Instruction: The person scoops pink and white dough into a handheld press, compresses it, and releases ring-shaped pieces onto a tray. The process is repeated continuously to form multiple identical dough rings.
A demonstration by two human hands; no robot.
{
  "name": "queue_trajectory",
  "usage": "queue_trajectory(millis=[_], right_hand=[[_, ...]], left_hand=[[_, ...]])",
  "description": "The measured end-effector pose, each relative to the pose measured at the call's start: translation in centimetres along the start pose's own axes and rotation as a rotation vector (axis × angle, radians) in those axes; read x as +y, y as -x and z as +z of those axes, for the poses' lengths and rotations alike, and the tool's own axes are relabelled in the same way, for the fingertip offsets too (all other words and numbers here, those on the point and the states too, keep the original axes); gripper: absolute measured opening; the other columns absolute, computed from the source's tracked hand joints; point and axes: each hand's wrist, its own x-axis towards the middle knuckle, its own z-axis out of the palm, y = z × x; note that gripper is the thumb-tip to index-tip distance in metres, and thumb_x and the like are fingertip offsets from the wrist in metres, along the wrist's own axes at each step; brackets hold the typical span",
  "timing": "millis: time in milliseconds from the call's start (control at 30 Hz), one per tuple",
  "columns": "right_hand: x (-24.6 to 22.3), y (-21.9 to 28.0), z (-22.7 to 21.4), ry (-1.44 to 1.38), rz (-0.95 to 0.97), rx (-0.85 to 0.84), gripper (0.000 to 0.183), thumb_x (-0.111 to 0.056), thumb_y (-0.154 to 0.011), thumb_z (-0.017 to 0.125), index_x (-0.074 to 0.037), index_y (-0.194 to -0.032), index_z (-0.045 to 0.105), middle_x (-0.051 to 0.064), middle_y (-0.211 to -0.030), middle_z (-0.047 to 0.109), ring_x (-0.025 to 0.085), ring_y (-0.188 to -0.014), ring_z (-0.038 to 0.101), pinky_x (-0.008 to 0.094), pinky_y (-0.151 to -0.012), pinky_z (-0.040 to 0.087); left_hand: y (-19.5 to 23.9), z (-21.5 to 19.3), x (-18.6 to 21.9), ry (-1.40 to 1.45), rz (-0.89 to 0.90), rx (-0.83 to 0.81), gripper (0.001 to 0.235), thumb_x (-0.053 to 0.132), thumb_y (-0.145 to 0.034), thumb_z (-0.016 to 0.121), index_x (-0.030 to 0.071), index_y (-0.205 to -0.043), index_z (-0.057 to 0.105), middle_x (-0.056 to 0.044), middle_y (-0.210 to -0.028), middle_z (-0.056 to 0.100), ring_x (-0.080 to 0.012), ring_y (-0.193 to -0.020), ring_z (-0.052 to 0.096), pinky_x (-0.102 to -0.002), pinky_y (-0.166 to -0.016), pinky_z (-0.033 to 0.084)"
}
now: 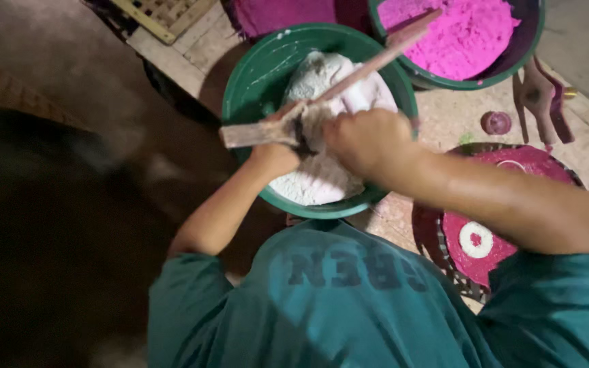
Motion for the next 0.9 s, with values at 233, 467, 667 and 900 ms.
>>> queue_trajectory(millis=[233, 467, 667, 900], right_hand=[[1.8, 7.4, -3.9, 0.016, 0.011, 0.129, 0.021, -0.017, -0.079, 0.063, -0.009, -0.098, 0.067, 0.007, -0.076, 0.070, 0.024, -0.064, 0.073, 0.039, -0.046, 0.055], [-1.3, 2.1, -0.7, 0.165, -0.027, 0.305, 0.022, -0.021, -0.082, 0.062, -0.004, -0.096, 0.068, 0.009, -0.079, 0.071, 0.021, -0.062, 0.072, 0.033, -0.050, 0.055], [1.4, 6.8, -1.1, -0.160, 0.119, 0.158, 0.023, -0.017, -0.084, 0.064, -0.009, -0.104, 0.070, 0.008, -0.080, 0.071, 0.027, -0.065, 0.071, 0.041, -0.049, 0.054], [-1.2, 2.3, 4.4, -1.130, 0.200, 0.589, 0.065, 0.010, -0.086, 0.056, -0.002, -0.149, 0.052, 0.024, -0.121, 0.070, 0.033, -0.106, 0.074, 0.037, -0.092, 0.055]], left_hand=[[1.9, 2.9, -6.3, 0.052, 0.104, 0.000, 0.053, 0.020, -0.095, 0.072, 0.009, -0.144, 0.059, -0.011, -0.146, 0.063, -0.0276, -0.128, 0.066, -0.038, -0.111, 0.052], [0.7, 2.4, -2.8, -0.042, 0.135, 0.068, 0.055, 0.024, -0.087, 0.077, 0.011, -0.136, 0.057, -0.012, -0.135, 0.065, -0.0307, -0.117, 0.067, -0.040, -0.100, 0.054], [0.0, -0.6, -2.9, -0.143, -0.109, 0.122, 0.061, 0.019, -0.089, 0.074, 0.010, -0.146, 0.056, -0.017, -0.133, 0.066, -0.0319, -0.113, 0.069, -0.040, -0.102, 0.053], [-3.2, 0.2, -1.1, -0.055, -0.118, 0.530, 0.046, 0.028, -0.097, 0.074, 0.007, -0.135, 0.059, -0.012, -0.131, 0.067, -0.0293, -0.116, 0.071, -0.041, -0.103, 0.059]])
